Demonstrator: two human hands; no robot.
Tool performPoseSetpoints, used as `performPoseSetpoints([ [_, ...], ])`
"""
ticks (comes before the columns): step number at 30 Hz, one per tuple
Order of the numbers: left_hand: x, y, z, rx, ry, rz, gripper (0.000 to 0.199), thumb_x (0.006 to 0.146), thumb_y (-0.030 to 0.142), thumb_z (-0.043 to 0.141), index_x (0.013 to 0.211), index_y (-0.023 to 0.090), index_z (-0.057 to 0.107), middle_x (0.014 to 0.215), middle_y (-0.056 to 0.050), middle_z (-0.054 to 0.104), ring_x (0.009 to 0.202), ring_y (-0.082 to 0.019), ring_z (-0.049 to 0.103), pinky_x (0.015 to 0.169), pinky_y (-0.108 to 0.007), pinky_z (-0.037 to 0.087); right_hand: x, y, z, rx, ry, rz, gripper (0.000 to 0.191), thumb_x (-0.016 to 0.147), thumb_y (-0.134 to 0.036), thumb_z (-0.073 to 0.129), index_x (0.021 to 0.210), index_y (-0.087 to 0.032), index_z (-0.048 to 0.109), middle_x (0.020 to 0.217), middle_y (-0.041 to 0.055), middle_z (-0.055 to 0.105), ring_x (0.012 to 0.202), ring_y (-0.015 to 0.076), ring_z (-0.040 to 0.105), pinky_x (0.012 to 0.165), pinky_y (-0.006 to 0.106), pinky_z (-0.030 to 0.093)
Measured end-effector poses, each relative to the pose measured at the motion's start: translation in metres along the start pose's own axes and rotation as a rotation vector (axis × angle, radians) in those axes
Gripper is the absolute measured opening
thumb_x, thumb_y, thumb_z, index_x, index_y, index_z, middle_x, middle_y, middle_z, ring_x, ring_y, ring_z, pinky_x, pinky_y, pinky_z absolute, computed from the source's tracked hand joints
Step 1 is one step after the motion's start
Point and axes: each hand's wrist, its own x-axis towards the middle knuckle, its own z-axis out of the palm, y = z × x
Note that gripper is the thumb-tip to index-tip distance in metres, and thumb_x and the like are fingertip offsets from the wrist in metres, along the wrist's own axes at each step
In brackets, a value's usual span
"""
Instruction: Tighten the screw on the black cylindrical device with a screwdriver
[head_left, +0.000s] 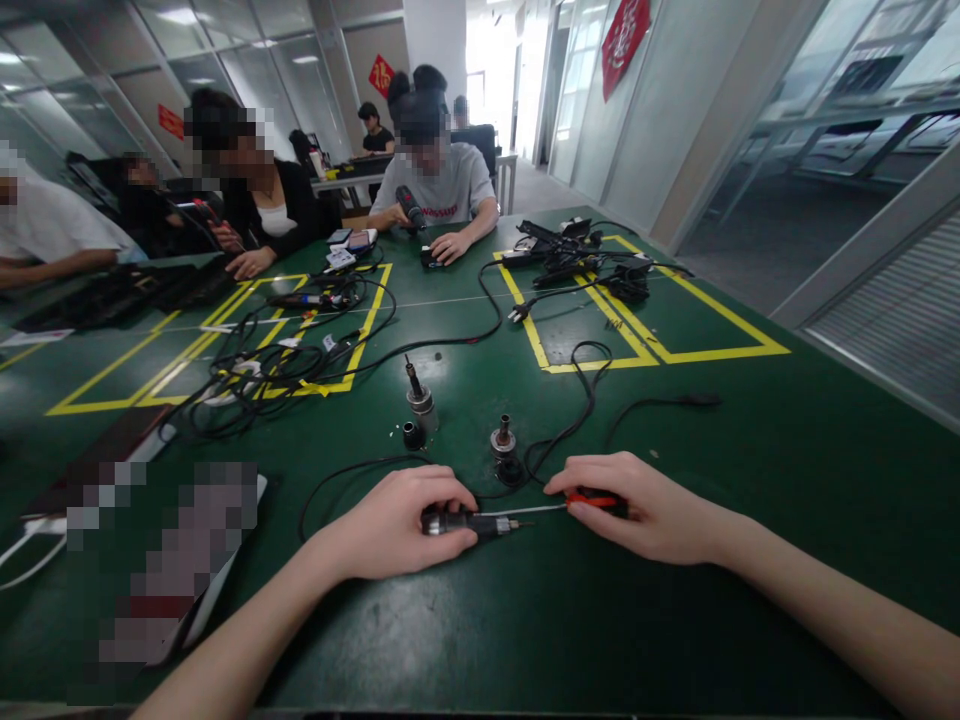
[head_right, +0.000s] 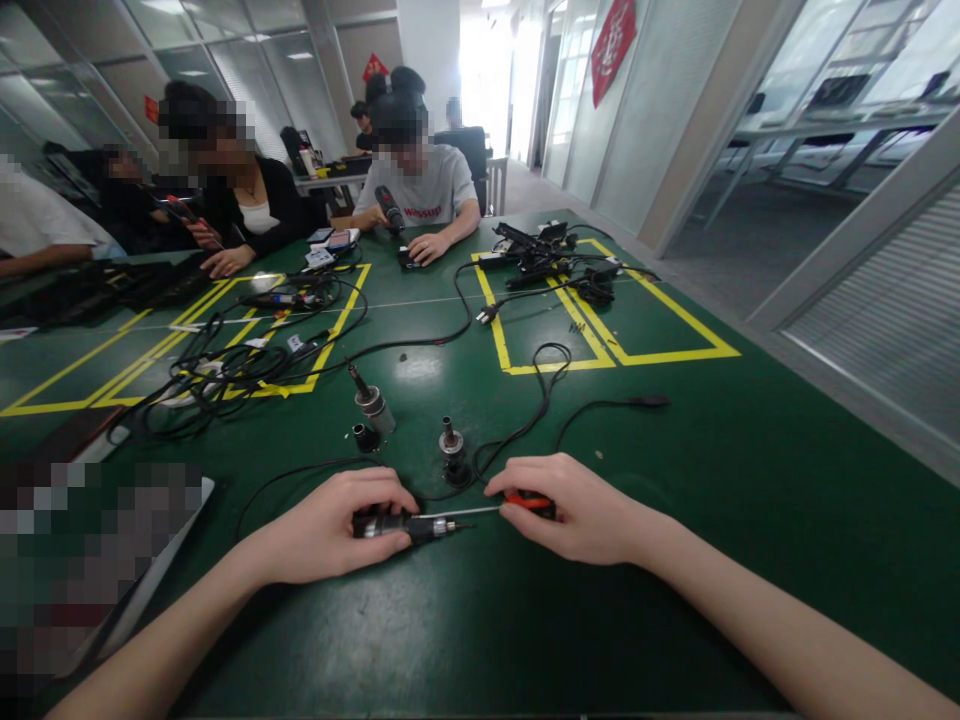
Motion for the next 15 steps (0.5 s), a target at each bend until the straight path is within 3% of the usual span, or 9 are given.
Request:
performPoseSetpoints([
  [4,0.0001,-0.0006,0.0000,0.011,-0.003,-0.006,0.014,0.095,0.028,0.075,0.106,0.020,0.079,0.091,0.000,0.068,0.082,-0.016,0.064,0.075,-0.026,0.047,0.0004,0.0020,0.0011,0.014,-0.005,-0.025,0.027,0.113,-0.026,0.050,0.115,-0.018,0.076,0.089,0.0064,0.078,0.076,0.0177,0.071,0.075,0.028,0.055],
  [15,-0.0012,-0.0001,-0.0011,-0.013,-0.005,-0.005,0.014,0.096,0.029,0.074,0.104,0.019,0.078,0.093,-0.001,0.068,0.083,-0.016,0.064,0.075,-0.026,0.047,-0.0017,0.0022,0.0015,0.026,0.018,-0.074,0.019,0.102,-0.019,0.068,0.120,-0.020,0.075,0.105,0.0081,0.073,0.086,0.0184,0.073,0.076,0.028,0.055],
])
